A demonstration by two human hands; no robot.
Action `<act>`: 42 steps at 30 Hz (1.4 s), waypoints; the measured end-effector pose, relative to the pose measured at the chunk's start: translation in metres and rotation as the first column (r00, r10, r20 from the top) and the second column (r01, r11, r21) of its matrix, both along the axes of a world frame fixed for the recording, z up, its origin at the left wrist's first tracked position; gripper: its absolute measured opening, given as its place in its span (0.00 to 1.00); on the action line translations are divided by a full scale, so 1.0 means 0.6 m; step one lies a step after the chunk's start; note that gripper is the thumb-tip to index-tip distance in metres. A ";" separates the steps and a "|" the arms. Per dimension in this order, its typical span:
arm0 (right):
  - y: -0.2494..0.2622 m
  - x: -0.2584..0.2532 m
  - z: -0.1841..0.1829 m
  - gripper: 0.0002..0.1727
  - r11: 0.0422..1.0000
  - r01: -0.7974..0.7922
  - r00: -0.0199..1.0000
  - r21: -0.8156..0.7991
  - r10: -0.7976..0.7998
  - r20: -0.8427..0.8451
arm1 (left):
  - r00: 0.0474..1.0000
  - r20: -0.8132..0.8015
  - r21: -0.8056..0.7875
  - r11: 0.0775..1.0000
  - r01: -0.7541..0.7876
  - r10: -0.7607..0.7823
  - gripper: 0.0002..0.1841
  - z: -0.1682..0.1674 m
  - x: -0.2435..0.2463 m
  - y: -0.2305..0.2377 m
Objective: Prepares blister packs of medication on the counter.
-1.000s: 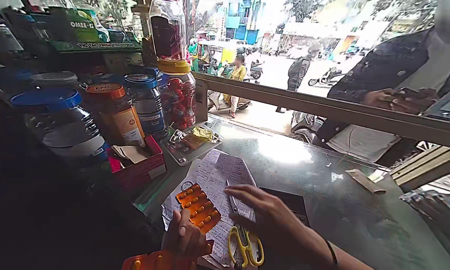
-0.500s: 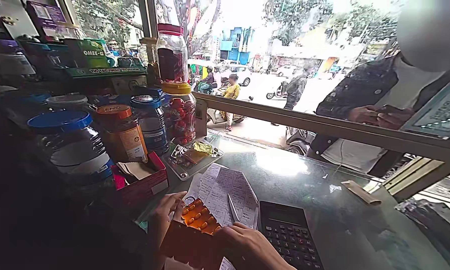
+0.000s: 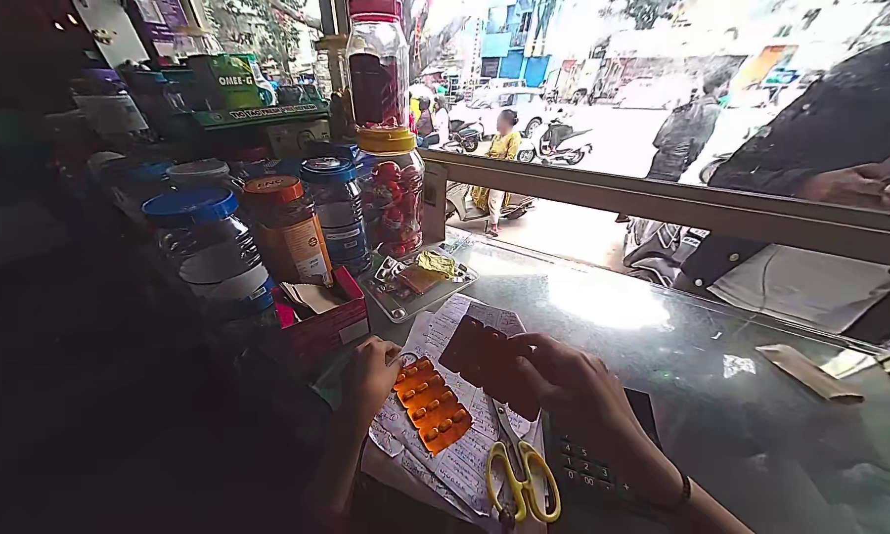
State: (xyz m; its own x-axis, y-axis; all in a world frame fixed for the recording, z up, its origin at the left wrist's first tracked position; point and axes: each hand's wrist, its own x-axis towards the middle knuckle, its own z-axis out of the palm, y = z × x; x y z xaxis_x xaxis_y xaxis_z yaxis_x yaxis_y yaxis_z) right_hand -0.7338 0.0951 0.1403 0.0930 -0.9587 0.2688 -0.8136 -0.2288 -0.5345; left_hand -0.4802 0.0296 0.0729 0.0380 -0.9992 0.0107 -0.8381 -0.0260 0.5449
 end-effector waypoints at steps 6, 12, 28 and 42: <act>-0.008 0.008 -0.025 0.15 0.953 -0.182 0.983 0.240 0.177 0.043 | 0.999 0.013 0.049 0.997 -0.053 0.052 0.11 0.005 0.003 -0.012; -0.005 0.019 -0.032 0.15 0.905 -0.297 0.955 0.304 0.277 0.107 | 0.994 0.100 0.009 0.999 -0.038 0.036 0.15 0.007 -0.005 -0.008; -0.003 0.040 -0.063 0.15 0.872 -0.386 0.917 0.300 0.330 0.223 | 0.928 -0.297 -0.774 0.513 -0.371 0.225 0.13 0.068 0.134 0.003; 0.003 0.052 -0.076 0.14 0.884 -0.363 0.932 0.294 0.353 0.089 | 0.954 -0.119 -0.550 0.781 -0.295 0.276 0.09 0.106 0.161 -0.061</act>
